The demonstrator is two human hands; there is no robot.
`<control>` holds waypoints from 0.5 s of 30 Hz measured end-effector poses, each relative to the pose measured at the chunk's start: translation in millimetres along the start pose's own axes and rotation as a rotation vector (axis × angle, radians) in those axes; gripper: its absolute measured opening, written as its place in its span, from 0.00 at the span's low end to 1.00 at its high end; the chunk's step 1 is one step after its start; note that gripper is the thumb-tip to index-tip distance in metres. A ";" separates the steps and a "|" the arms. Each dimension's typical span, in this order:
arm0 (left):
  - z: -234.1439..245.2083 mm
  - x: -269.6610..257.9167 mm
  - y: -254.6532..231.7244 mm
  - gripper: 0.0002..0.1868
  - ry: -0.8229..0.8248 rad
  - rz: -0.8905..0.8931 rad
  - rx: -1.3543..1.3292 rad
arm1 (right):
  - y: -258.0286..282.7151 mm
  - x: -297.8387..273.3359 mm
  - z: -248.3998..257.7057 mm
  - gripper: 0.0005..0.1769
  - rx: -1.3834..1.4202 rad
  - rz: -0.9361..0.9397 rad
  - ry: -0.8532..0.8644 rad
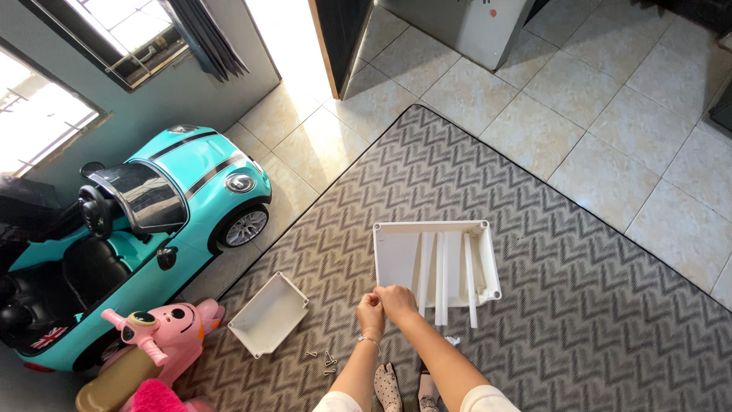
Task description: The person assembles a white plastic storage unit by inserting vertical poles into a base frame, then attaching a drawer-like tray and securing it with small metal clips. The person works on a patterned rug in a room with a toy car and other items nearby.
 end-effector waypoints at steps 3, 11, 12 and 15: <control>-1.9 -3.1 0.0 0.06 -0.030 0.000 -0.016 | -2.6 -1.1 -2.3 0.06 0.008 0.001 -0.020; -5.8 5.5 2.1 0.07 0.103 0.045 -0.255 | -2.0 -2.0 6.6 0.08 0.031 0.039 -0.031; -6.0 7.4 -0.7 0.07 0.131 0.025 -0.255 | -3.6 -1.0 5.1 0.07 0.041 0.012 0.007; 1.6 6.2 -7.6 0.08 0.143 -0.038 0.041 | -5.5 -3.5 -2.9 0.07 0.067 -0.051 0.075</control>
Point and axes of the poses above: each hand's wrist, its own x-axis towards the middle knuckle, its own z-axis out of the back of the hand, y = z × x, the point moved 9 cm from there along x, towards the middle knuckle, and after that the axes turned 9 degrees about y, right-handed, at the moved point
